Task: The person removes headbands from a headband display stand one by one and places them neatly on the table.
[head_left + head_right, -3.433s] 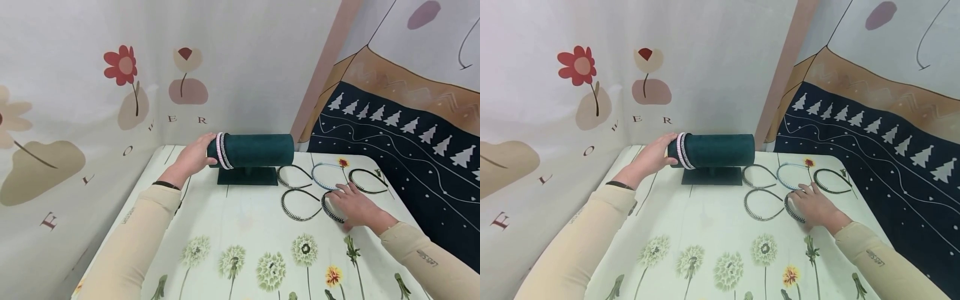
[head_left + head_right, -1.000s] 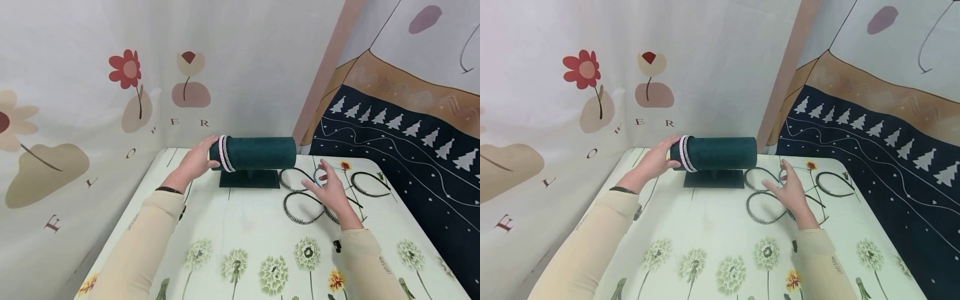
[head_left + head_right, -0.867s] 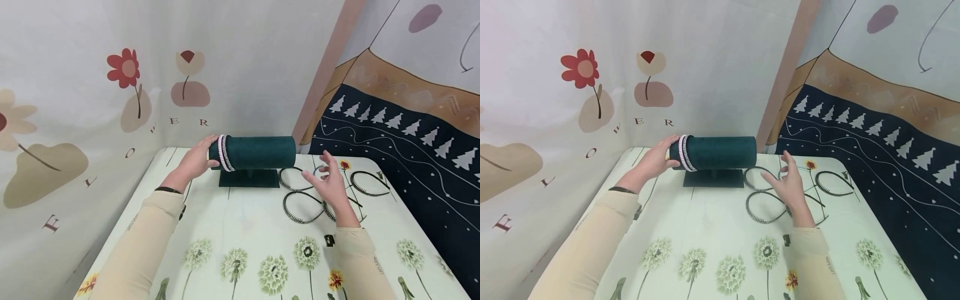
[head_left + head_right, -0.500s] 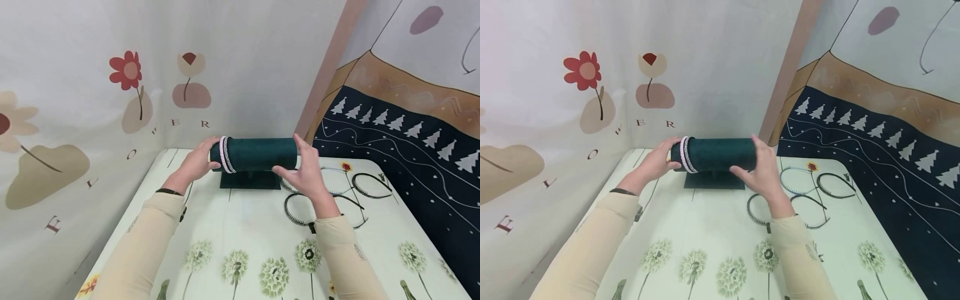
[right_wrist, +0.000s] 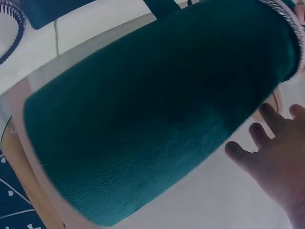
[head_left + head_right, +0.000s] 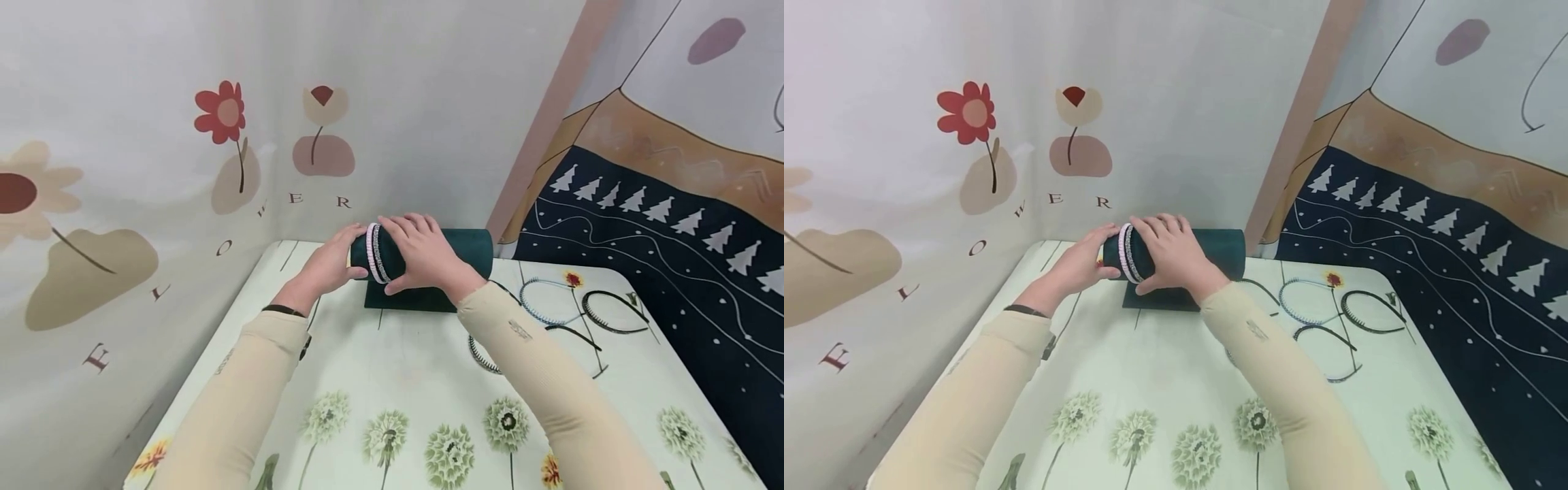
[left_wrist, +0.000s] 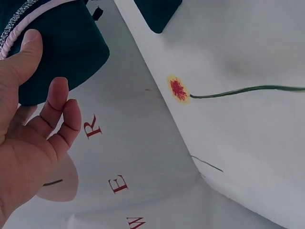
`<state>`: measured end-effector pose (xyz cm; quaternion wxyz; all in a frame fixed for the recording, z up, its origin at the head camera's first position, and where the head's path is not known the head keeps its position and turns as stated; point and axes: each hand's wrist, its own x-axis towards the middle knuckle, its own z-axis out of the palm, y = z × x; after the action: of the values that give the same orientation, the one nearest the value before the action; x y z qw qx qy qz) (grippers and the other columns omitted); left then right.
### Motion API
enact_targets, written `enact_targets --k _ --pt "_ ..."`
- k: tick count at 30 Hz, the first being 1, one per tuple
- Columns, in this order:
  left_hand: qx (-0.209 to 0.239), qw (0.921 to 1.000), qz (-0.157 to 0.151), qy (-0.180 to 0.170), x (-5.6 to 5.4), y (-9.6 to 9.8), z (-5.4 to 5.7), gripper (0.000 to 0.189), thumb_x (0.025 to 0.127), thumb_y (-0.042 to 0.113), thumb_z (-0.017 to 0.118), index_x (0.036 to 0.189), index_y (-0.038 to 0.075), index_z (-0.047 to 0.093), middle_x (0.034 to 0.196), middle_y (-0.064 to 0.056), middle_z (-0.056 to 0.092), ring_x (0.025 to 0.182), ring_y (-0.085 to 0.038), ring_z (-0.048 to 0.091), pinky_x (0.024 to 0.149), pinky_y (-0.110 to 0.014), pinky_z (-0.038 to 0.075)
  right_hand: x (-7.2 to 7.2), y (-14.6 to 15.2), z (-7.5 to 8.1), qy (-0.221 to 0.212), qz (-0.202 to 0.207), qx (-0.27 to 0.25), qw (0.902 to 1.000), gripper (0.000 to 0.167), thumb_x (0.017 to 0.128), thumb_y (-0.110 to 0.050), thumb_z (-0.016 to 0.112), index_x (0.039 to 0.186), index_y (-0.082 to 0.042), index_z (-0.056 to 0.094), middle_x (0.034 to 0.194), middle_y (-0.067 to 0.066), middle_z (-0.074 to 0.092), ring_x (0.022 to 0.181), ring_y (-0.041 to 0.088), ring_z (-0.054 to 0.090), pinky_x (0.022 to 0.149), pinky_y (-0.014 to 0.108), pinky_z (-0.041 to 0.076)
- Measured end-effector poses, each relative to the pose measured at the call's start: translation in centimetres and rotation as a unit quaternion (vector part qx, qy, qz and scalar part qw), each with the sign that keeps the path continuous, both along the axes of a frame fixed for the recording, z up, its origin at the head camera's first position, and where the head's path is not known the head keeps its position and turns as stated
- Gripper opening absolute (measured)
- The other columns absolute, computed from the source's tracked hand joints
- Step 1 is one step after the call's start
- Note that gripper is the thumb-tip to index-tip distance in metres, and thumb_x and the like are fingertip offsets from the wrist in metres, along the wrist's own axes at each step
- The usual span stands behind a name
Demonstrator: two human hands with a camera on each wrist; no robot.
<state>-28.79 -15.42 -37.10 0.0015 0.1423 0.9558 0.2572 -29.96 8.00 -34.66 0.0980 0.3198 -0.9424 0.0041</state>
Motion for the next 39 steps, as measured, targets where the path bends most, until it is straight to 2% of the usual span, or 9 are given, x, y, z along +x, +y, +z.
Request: enact_targets --k 6,15,27,39 --pt "0.005 1.0000 -0.006 -0.002 0.0 0.6 -0.1 0.093 0.097 0.024 0.082 0.170 0.019 0.025 0.181 -0.008 0.019 0.160 -0.038 0.036 0.129 -0.059 0.038 -1.7 -1.0 -0.7 -0.031 -0.045 0.061 0.9967 0.145 0.066 -0.077 0.090 0.174 -0.024 0.007 0.175 0.009 0.032 0.164 0.039 0.021 0.135 0.067 0.015" --pt "0.012 0.9999 0.000 -0.002 0.1 0.5 0.0 0.094 0.096 0.024 0.083 0.171 0.020 0.025 0.181 -0.007 0.019 0.159 -0.039 0.038 0.127 -0.061 0.039 -2.3 -2.5 -0.6 -0.023 -0.060 0.084 0.9944 0.139 0.071 -0.076 0.087 0.173 -0.024 0.009 0.175 0.008 0.033 0.163 0.038 0.022 0.135 0.069 0.013" --pt "0.020 0.9998 0.000 0.002 0.3 0.3 0.2 0.093 0.096 0.023 0.083 0.170 0.020 0.026 0.180 -0.007 0.020 0.156 -0.039 0.041 0.127 -0.060 0.041 -2.3 -2.9 -0.4 -0.023 -0.072 0.083 0.9937 0.133 0.072 -0.075 0.086 0.172 -0.022 0.017 0.174 0.008 0.034 0.163 0.037 0.021 0.135 0.069 0.009" --pt "0.023 0.9997 0.006 0.003 0.2 0.1 -0.1 0.092 0.095 0.021 0.083 0.169 0.019 0.028 0.180 -0.006 0.022 0.155 -0.040 0.042 0.126 -0.060 0.041 -2.8 -2.6 -0.5 -0.050 -0.071 0.066 0.9941 0.130 0.072 -0.069 0.090 0.169 -0.015 0.021 0.173 0.007 0.037 0.162 0.036 0.025 0.136 0.066 0.012"
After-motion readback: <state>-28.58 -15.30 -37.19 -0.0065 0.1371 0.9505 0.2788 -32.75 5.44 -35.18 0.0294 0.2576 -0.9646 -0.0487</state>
